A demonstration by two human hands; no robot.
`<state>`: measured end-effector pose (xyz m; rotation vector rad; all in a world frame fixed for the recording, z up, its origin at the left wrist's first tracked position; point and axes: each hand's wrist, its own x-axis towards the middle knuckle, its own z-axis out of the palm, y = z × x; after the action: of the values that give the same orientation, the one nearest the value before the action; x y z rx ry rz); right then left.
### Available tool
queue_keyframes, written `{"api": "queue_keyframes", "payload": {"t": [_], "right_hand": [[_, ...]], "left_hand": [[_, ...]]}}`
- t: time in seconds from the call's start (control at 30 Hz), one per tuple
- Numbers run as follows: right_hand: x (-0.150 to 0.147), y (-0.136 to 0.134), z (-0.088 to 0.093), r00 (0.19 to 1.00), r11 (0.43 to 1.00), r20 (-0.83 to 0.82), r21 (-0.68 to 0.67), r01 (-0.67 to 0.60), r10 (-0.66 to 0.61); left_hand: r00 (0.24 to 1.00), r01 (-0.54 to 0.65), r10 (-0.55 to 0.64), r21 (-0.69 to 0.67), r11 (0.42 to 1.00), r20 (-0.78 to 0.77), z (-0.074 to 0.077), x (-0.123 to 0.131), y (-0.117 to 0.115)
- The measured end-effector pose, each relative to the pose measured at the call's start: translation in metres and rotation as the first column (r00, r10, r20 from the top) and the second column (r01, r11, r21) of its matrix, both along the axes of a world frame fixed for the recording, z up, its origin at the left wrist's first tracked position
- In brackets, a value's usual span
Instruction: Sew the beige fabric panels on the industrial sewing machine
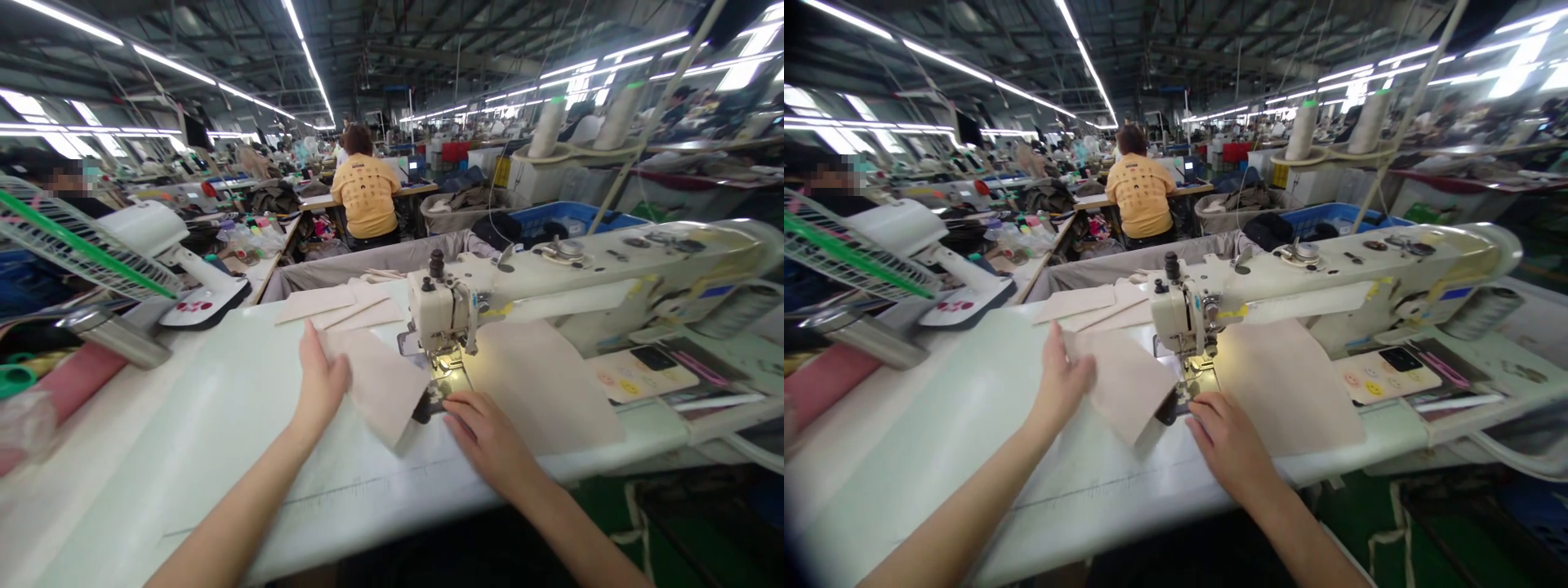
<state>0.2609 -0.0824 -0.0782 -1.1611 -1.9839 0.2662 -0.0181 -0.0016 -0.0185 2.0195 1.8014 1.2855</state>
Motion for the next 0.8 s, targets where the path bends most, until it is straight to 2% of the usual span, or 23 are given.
{"api": "queue_keyframes", "payload": {"t": [0.03,0.07,0.1,0.17,0.23,0.33,0.4,0.47,0.57,0.63,0.7,0.8], "right_hand": [[0.001,0.000,0.001,0.999,1.000,-0.033,-0.003,0.013,-0.013],[0.002,0.000,0.003,0.997,0.999,-0.067,-0.008,0.034,-0.034],[0.002,0.000,0.006,0.993,0.998,-0.100,-0.012,0.059,-0.060],[-0.001,-0.002,0.015,0.986,0.995,-0.138,-0.009,0.096,-0.097],[-0.010,-0.007,0.025,0.990,0.997,-0.118,0.001,0.076,-0.075],[-0.029,-0.012,0.030,0.999,0.999,0.008,-0.014,-0.037,0.037],[-0.039,-0.013,0.024,0.992,0.998,0.108,-0.031,-0.057,0.060],[-0.041,-0.012,0.013,0.983,0.999,0.185,-0.037,-0.001,0.008],[-0.029,-0.008,0.001,0.972,0.995,0.218,-0.029,0.093,-0.085],[-0.018,-0.006,0.000,0.975,0.996,0.208,-0.021,0.088,-0.082],[-0.010,-0.004,0.002,0.979,0.999,0.198,-0.011,0.051,-0.048],[-0.006,0.000,0.008,0.981,1.000,0.193,-0.005,0.010,-0.009]], "left_hand": [[0.987,0.050,-0.048,0.013,0.999,-0.155,-0.005,-0.001,-0.005],[0.942,0.124,-0.119,-0.005,0.992,-0.313,-0.009,-0.001,-0.012],[0.874,0.202,-0.205,-0.055,0.978,-0.440,-0.011,0.000,-0.019],[0.730,0.304,-0.364,-0.201,0.931,-0.579,-0.013,0.007,-0.034],[0.638,0.295,-0.423,-0.302,0.906,-0.643,-0.011,0.016,-0.048],[0.561,0.239,-0.428,-0.356,0.903,-0.708,-0.005,0.027,-0.062],[0.544,0.219,-0.423,-0.364,0.905,-0.724,-0.002,0.030,-0.067],[0.543,0.199,-0.417,-0.370,0.907,-0.729,0.000,0.032,-0.070],[0.549,0.172,-0.415,-0.388,0.906,-0.726,0.004,0.036,-0.070],[0.566,0.190,-0.426,-0.391,0.900,-0.706,0.005,0.042,-0.065],[0.598,0.285,-0.470,-0.376,0.882,-0.649,0.002,0.049,-0.057],[0.602,0.477,-0.596,-0.360,0.802,-0.531,-0.012,0.057,-0.041]]}}
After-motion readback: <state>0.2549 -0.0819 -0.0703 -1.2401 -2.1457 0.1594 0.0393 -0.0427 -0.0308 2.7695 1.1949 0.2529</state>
